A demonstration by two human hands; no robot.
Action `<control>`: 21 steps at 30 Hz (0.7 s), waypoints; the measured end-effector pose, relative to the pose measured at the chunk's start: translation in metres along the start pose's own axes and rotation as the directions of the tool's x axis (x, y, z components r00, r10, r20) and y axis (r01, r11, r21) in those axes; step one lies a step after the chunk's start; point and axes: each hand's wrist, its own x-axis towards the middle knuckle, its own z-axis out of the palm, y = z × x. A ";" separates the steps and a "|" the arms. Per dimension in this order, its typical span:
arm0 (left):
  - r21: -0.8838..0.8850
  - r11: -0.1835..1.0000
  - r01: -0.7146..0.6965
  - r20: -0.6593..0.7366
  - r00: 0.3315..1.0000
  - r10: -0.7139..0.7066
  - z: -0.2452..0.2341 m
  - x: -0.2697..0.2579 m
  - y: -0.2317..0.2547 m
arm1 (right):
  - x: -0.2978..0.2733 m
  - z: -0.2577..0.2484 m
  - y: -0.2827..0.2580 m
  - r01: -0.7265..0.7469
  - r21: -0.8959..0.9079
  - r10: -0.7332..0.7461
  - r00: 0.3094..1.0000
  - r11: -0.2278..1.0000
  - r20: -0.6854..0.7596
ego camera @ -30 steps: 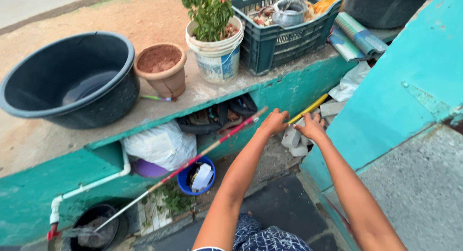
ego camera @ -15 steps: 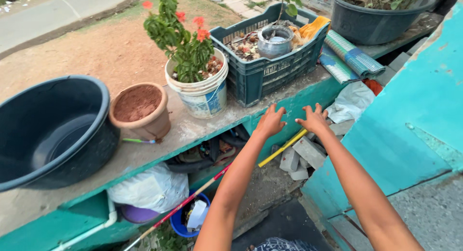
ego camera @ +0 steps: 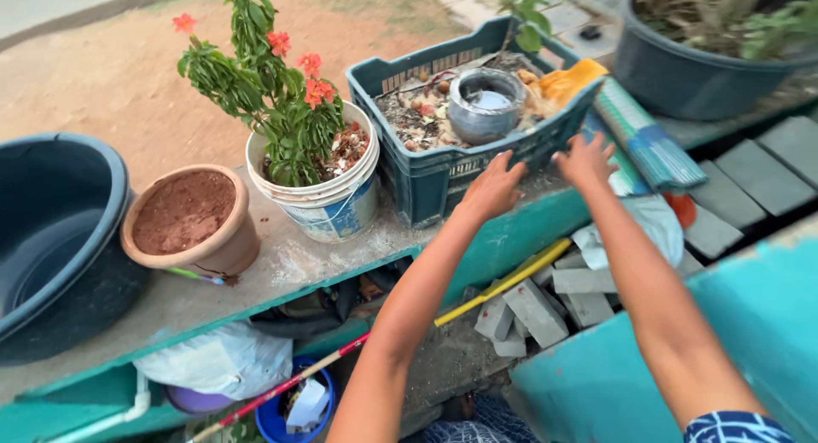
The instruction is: The person prepares a cleaning solution in a bucket, rinses a cloth under a tap, and then uses a mop to clean the floor area around an outdoor water station.
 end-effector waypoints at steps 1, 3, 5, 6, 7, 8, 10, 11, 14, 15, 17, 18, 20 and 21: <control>0.012 1.000 0.007 -0.001 1.000 -0.007 0.002 0.009 -0.004 | 0.023 0.000 0.002 0.049 -0.012 -0.050 0.997 0.999 -0.067; -0.003 0.997 0.071 0.030 0.997 -0.071 0.009 0.027 -0.013 | 0.064 0.006 0.000 0.126 -0.028 -0.129 0.979 0.992 -0.159; 0.008 0.995 0.099 0.021 0.995 -0.099 0.018 0.045 -0.025 | 0.105 0.012 -0.002 0.181 -0.068 -0.190 0.964 0.981 -0.183; 0.027 0.995 0.097 -0.001 0.995 -0.097 0.024 0.054 -0.031 | 0.125 0.017 -0.003 0.207 -0.104 -0.223 0.958 0.973 -0.182; 0.047 0.995 0.093 -0.021 0.995 -0.092 0.027 0.058 -0.039 | 0.145 0.022 -0.005 0.231 -0.139 -0.254 0.950 0.963 -0.180; 0.034 0.992 0.124 -0.007 0.992 -0.124 0.028 0.060 -0.046 | 0.166 0.028 -0.009 0.274 -0.225 -0.316 0.931 0.935 -0.180; 0.013 0.984 0.177 0.023 0.984 -0.177 0.027 0.061 -0.052 | 0.204 0.038 -0.016 0.343 -0.385 -0.433 0.883 0.857 -0.178; 0.003 0.983 0.184 0.014 0.983 -0.185 0.023 0.060 -0.054 | 0.218 0.039 -0.013 0.379 -0.405 -0.469 0.870 0.832 -0.149; -0.030 0.978 0.205 0.011 0.979 -0.205 0.007 0.052 -0.056 | 0.245 0.043 -0.011 0.457 -0.426 -0.527 0.848 0.781 -0.056; -0.044 0.976 0.214 0.026 0.977 -0.213 0.001 0.049 -0.055 | 0.253 0.043 -0.012 0.464 -0.409 -0.517 0.855 0.785 -0.022; -0.070 0.972 0.226 0.040 0.974 -0.223 -0.012 0.046 -0.056 | 0.266 0.042 -0.018 0.396 -0.557 -0.480 0.877 0.730 -0.006; -0.081 0.970 0.229 0.038 0.973 -0.227 -0.018 0.043 -0.056 | 0.271 0.043 -0.023 0.357 -0.627 -0.459 0.889 0.692 -0.001; -0.093 0.974 0.206 0.029 0.979 -0.204 -0.031 0.042 -0.057 | 0.289 0.038 -0.040 0.268 -0.667 -0.227 0.962 0.695 0.151; -0.096 0.979 0.182 0.022 0.983 -0.180 -0.037 0.043 -0.058 | 0.298 0.033 -0.049 0.224 -0.694 -0.098 0.971 0.684 0.217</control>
